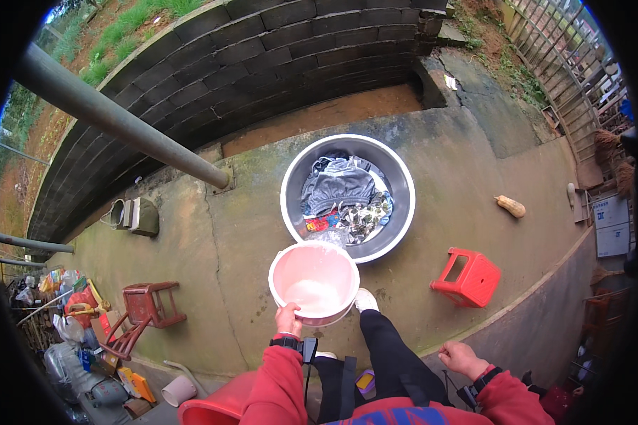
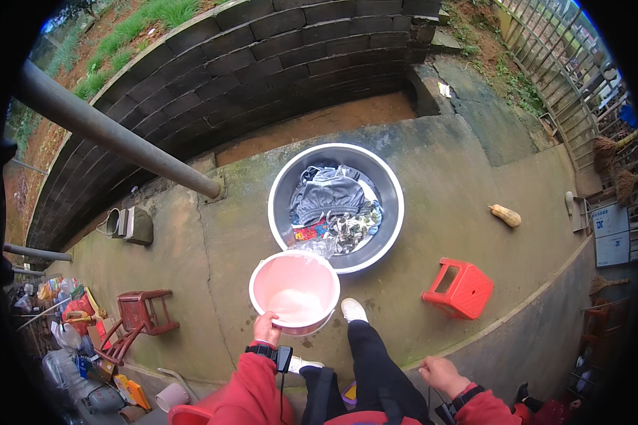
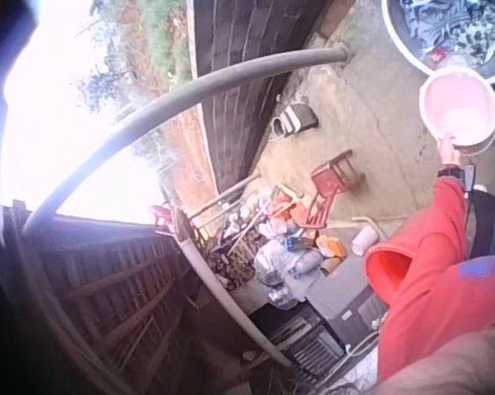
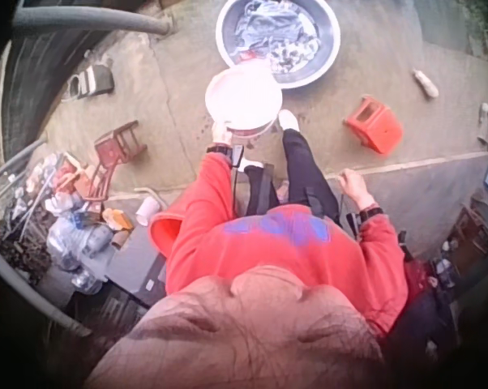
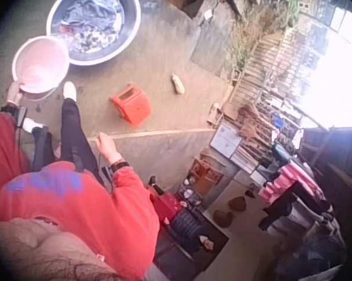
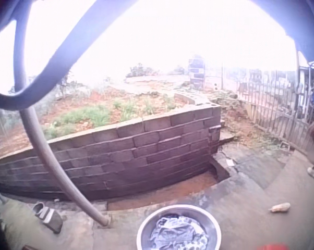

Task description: The person pours water from a white bucket into a large metal basin containing clothes, then uses a light blue basin to scoop and transfer wet garments from the metal basin. The person handles several pieces of clothing and places them into the blue basin before moving indoors.

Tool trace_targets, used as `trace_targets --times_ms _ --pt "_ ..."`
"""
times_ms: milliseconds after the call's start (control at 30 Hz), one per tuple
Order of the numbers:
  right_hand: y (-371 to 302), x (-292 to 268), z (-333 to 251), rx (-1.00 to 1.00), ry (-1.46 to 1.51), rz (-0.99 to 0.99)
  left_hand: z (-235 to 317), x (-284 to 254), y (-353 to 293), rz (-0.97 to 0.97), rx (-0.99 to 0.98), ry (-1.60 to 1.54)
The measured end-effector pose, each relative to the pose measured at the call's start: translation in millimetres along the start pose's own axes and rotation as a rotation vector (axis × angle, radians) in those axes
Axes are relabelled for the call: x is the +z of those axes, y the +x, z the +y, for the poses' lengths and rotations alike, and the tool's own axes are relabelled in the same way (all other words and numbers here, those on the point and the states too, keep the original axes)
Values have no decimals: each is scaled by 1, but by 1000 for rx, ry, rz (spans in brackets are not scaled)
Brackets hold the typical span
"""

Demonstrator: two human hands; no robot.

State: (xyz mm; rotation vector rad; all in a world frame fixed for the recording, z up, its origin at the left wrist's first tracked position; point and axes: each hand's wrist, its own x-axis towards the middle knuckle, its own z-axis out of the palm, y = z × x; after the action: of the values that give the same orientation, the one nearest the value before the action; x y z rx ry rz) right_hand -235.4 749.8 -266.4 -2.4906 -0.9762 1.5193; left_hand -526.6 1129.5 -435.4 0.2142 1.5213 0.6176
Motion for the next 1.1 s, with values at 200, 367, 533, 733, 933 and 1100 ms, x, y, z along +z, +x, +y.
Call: trace_targets --times_ms 200,367,533,733,933,1100 --pt "6 20 19 77 164 -12 -19 25 50 65 -84 135" --pt "10 31 26 135 253 -36 -22 46 63 95 -30 201" --pt "10 33 36 130 295 -20 -16 73 76 112 -53 186" --pt "9 34 44 191 383 -6 -20 98 100 147 -55 195" --pt "10 31 46 240 415 17 -28 143 130 59 -35 154" --pt "15 29 44 251 513 51 -36 176 140 -115 46 246"
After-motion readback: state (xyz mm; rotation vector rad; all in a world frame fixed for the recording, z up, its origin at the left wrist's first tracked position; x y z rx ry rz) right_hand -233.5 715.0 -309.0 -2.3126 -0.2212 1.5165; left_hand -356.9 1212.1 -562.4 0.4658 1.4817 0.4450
